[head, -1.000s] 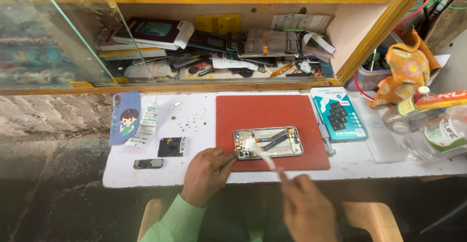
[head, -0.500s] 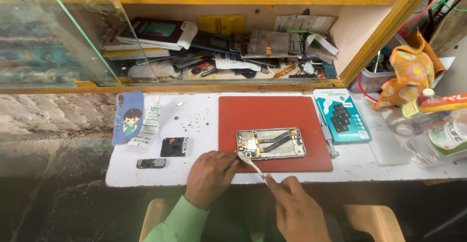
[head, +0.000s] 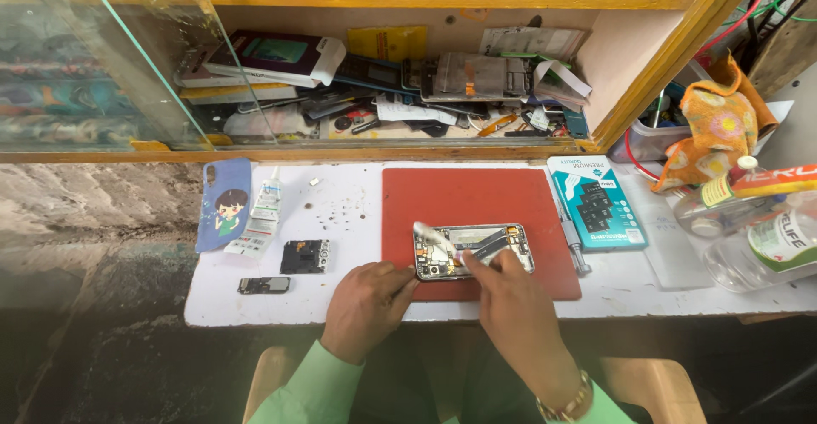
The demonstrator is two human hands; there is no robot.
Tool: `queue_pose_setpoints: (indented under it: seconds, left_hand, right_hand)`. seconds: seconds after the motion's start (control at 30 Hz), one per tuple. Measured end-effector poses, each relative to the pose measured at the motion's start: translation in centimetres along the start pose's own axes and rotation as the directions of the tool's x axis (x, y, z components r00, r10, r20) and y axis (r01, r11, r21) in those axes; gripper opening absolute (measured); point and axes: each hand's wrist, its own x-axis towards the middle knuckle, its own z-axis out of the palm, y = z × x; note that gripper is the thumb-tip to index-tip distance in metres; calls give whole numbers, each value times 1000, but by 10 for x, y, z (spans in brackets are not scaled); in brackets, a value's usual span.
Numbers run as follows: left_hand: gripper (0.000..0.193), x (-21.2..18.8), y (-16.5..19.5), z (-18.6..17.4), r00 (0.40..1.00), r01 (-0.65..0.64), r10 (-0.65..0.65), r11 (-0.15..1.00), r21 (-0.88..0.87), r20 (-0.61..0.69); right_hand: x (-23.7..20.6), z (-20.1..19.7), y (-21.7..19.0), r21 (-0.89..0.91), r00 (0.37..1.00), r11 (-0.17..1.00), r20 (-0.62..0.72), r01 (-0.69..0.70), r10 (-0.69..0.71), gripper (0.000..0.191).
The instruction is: The person disassembles a smartphone, removes the battery, and cleans the internal components using a toothbrush and a cloth. The person then reassembles the phone by placing the battery back and securing it with a screwdriver.
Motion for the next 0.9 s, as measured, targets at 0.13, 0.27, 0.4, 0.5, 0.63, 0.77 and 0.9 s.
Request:
queue_pose_setpoints:
  seconds: [0.13, 0.27, 0.4, 0.5, 0.63, 0.77, 0.9]
  left_hand:
    - [13, 3, 0, -1, 1000, 21, -21, 1000, -5, 20]
    - [11, 1, -1, 0, 998, 45, -44, 999, -24, 37]
    - [11, 1, 0, 0, 1000, 25, -25, 999, -42, 6]
    - [11, 3, 3, -3, 999, 49, -48, 998, -45, 24]
    - [22, 7, 6, -6, 992, 110, -108, 993, -35, 63]
    - [23, 5, 5, -6, 994, 84, -81, 996, -37, 78]
    - [21, 4, 1, -4, 996, 58, -57, 998, -2, 74]
  right_hand:
    - [-5, 3, 3, 43, 996, 998, -81, 47, -43, 45]
    - [-32, 4, 1, 33, 996, 999, -89, 32, -29, 48]
    - [-23, 5, -2, -23, 999, 1000, -53, -4, 3, 49]
    - [-2, 5, -1, -29, 993, 999, -111, 23, -26, 44]
    - [-7, 8, -4, 4, 985, 998, -166, 56, -55, 43]
    - [-13, 11, -4, -24, 997, 998, -55, -61, 59, 44]
    - [-7, -14, 17, -91, 981, 985, -142, -146, 132, 36]
